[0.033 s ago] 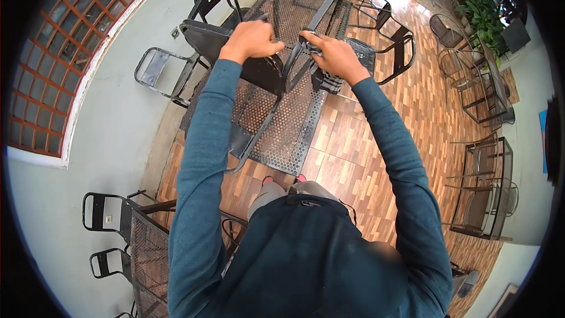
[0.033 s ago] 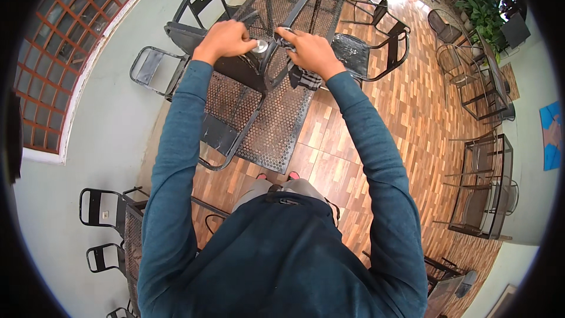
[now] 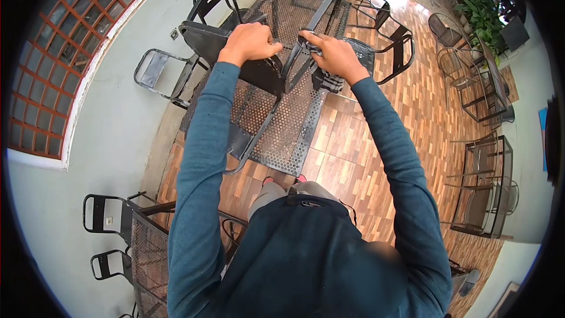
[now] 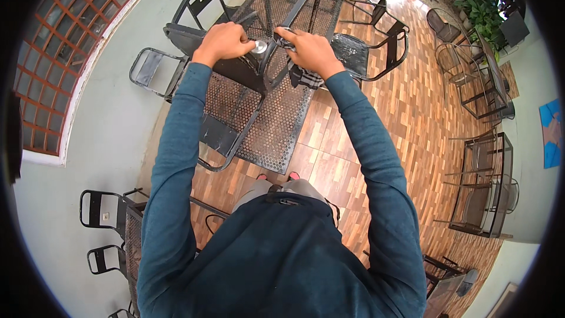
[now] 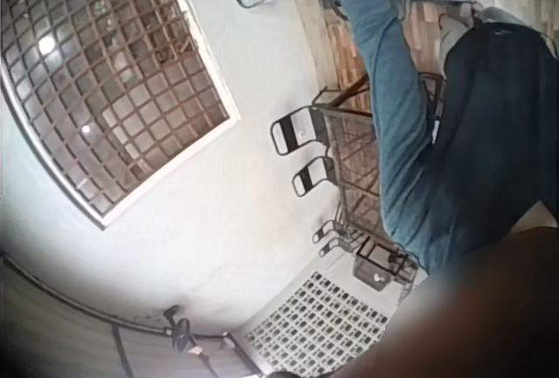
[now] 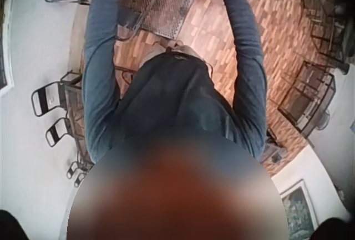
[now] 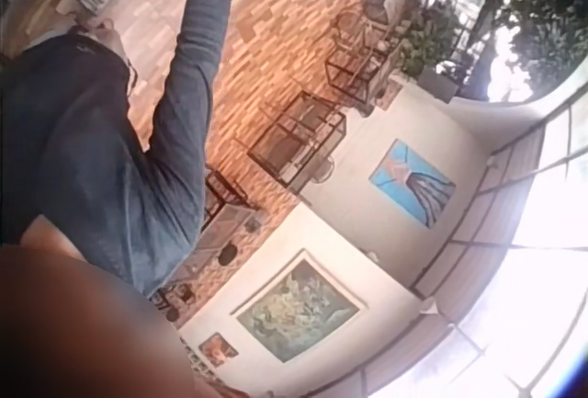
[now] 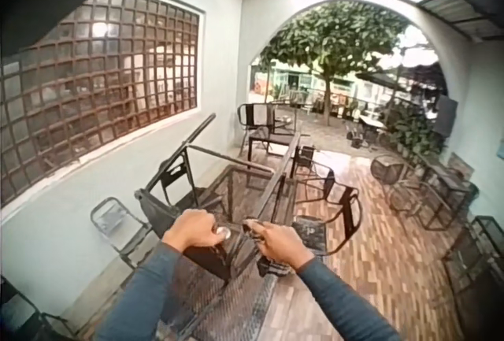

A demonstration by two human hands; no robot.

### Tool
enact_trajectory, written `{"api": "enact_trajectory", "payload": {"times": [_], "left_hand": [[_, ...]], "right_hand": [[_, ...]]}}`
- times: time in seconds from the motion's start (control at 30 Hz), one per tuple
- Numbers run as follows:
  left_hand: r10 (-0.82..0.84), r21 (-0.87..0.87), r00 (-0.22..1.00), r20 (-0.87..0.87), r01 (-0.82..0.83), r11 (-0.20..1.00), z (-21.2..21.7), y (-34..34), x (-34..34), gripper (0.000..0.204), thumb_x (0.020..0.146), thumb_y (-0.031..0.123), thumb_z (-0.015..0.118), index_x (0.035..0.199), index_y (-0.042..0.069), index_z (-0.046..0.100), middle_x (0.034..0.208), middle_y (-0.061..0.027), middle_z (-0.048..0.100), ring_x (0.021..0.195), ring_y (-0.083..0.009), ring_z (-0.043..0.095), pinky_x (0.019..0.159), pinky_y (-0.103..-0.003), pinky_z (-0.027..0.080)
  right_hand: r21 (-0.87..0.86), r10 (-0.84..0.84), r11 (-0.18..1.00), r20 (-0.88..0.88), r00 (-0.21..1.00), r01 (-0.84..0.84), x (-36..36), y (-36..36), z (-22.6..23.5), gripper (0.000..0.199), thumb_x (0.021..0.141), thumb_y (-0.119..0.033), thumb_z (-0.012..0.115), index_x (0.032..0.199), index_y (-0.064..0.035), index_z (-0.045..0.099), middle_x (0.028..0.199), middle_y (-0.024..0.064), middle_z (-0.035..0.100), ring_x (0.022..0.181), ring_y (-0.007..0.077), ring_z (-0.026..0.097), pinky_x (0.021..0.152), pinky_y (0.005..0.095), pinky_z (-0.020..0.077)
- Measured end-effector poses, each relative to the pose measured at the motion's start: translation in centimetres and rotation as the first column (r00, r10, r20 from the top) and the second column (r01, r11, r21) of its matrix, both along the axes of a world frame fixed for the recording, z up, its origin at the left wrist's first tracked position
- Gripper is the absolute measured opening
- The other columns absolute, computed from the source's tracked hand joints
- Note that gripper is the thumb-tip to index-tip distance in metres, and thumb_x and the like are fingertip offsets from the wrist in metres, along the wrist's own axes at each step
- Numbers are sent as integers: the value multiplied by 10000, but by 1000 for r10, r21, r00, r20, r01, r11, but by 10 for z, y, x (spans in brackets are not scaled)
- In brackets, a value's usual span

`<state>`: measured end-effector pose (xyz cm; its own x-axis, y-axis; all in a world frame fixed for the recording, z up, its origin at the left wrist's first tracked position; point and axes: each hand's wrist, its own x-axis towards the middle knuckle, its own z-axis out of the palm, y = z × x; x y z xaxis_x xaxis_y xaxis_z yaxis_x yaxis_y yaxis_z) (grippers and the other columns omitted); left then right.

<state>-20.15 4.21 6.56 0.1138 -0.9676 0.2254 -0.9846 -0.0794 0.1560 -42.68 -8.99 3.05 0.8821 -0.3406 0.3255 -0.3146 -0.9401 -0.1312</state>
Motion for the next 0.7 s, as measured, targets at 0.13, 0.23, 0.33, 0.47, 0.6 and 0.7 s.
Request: {"api": "enact_trajectory", "payload": {"times": [0.13, 0.23, 0.33, 0.47, 0.6, 0.7], "left_hand": [[-23, -184, 999, -24, 18, 983, -11, 2, -3, 361, 750, 391, 677, 708, 44, 766, 653, -181, 675, 661, -376, 681, 675, -460, 557], [8, -140, 1000, -27, -12, 990, -10, 2, -3, 354, 751, 389, 678, 711, 50, 772, 654, -186, 676, 661, -377, 682, 681, -459, 562], [1, -172, 999, -34, -7, 985, -12, 3, -3, 351, 753, 388, 678, 714, 53, 775, 660, -191, 679, 668, -379, 686, 683, -459, 564], [13, -185, 999, -49, -22, 982, -14, 3, -2, 351, 755, 389, 678, 715, 54, 776, 664, -191, 681, 675, -377, 691, 689, -457, 569], [21, -174, 999, -39, -27, 984, -14, 2, -1, 343, 760, 387, 681, 730, 61, 785, 674, -189, 688, 687, -381, 697, 693, -460, 574], [32, -161, 999, -39, -38, 986, -14, 3, 0, 337, 764, 385, 682, 746, 67, 792, 687, -190, 694, 695, -387, 699, 701, -462, 579]], "right_hand": [[20, -146, 989, 54, 988, 145, 5, 11, -8, 666, 883, -182, 684, 1506, -275, 470, 1092, 153, 705, 926, 402, 696, 760, 501, 578], [28, -136, 991, 93, 986, 134, 1, 13, -18, 660, 886, -193, 683, 1504, -291, 474, 1064, 146, 702, 907, 401, 696, 750, 501, 580], [16, -102, 995, 77, 992, 101, -1, 13, -10, 653, 886, -205, 688, 1497, -313, 483, 1048, 146, 700, 899, 396, 697, 741, 499, 579], [56, -199, 979, 130, 971, 194, 2, 13, -12, 647, 883, -219, 697, 1487, -336, 496, 1023, 148, 708, 902, 391, 698, 755, 496, 568], [49, -168, 985, 98, 981, 164, 4, 14, -16, 616, 883, -216, 688, 1464, -338, 524, 1022, 151, 715, 923, 393, 692, 782, 490, 565], [63, -205, 977, 56, 977, 201, 5, 14, -1, 596, 881, -221, 687, 1454, -295, 539, 1033, 177, 719, 920, 402, 690, 781, 502, 561]]}}
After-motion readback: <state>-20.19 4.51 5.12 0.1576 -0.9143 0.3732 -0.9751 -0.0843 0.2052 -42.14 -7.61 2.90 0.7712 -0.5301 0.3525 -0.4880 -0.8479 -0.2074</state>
